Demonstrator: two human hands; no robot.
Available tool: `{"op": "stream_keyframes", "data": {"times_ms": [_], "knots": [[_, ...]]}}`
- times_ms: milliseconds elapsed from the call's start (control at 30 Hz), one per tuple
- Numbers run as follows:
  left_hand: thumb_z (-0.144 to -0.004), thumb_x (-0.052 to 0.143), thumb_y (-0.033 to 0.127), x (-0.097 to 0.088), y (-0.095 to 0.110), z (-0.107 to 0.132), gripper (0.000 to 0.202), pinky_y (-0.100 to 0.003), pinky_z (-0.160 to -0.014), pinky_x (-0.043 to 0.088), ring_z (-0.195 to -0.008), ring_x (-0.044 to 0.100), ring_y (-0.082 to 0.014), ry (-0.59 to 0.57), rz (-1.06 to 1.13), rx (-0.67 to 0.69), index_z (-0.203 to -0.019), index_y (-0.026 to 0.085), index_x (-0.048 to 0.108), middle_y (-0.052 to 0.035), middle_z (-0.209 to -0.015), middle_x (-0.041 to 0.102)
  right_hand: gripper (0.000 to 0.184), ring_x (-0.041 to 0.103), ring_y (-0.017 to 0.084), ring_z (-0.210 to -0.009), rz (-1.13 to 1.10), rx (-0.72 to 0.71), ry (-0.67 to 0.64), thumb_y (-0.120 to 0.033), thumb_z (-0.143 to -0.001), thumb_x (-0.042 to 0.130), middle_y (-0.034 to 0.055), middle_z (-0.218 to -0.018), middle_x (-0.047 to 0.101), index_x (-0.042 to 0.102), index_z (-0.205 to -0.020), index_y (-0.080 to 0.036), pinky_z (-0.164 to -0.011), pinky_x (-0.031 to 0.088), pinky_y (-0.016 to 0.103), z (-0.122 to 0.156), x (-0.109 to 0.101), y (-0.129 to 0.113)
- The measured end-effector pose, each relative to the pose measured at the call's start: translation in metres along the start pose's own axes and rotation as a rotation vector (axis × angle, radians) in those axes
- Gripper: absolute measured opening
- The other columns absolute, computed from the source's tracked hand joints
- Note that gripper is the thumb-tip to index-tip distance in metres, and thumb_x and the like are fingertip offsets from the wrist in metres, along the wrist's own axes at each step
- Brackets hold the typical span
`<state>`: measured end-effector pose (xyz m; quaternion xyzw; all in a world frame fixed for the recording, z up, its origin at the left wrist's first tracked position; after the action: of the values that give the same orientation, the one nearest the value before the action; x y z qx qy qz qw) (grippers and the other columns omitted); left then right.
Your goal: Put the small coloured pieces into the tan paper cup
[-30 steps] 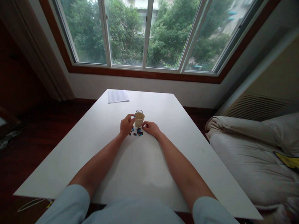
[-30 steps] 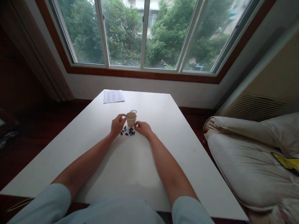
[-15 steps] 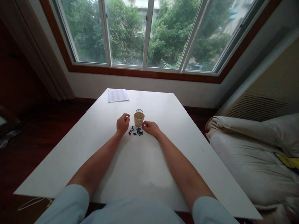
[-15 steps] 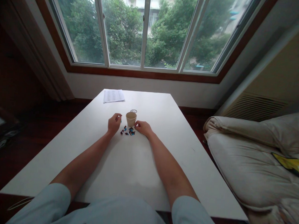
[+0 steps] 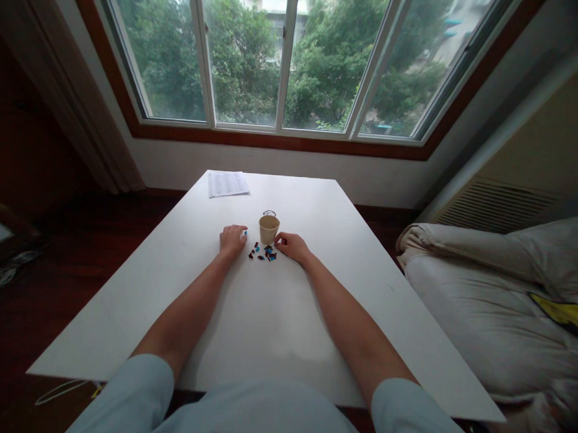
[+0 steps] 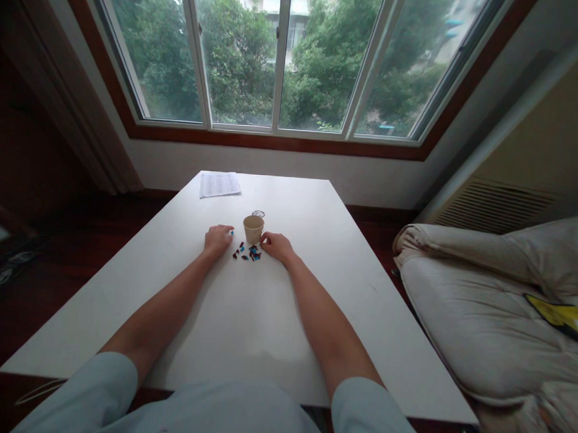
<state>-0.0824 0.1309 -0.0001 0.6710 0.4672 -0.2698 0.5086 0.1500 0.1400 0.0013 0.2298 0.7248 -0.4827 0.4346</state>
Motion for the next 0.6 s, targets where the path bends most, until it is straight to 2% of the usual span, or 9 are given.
{"op": "stream_keyframes", "data": {"times_ms": [400, 600], "knots": [[-0.084, 0.053, 0.02, -0.002, 0.017, 0.006, 0.03, -0.041, -0.092, 0.043, -0.105, 0.055, -0.026, -0.03, -0.058, 0.083, -0.106, 0.028, 0.072, -0.0072, -0.114, 0.067, 0.019, 0.053, 0.011, -0.066, 0.013, -0.03, 0.011, -0.032, -0.083, 0.061, -0.0023, -0.077, 0.065, 0.07, -0.099, -0.026, -0.059, 0.031, 0.022, 0.0, -0.001, -0.001], [-0.086, 0.052, 0.019, -0.006, 0.03, 0.011, 0.029, -0.037, -0.092, 0.044, -0.103, 0.056, -0.024, -0.046, -0.089, 0.135, -0.105, 0.026, 0.072, -0.0075, -0.113, 0.067, 0.019, 0.054, 0.011, -0.068, 0.034, -0.001, -0.003, -0.031, -0.083, 0.062, -0.0016, -0.079, 0.066, 0.07, -0.1, -0.025, -0.059, 0.031, 0.022, -0.001, -0.001, -0.002]]}}
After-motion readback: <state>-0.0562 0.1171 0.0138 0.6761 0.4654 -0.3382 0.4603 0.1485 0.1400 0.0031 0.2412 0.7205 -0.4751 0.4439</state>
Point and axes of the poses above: each hand's wrist, its own z-axis away from the middle knuckle, its own x-axis out of the palm, y = z × x, the point moved 10 cm from there along -z, towards the middle knuckle
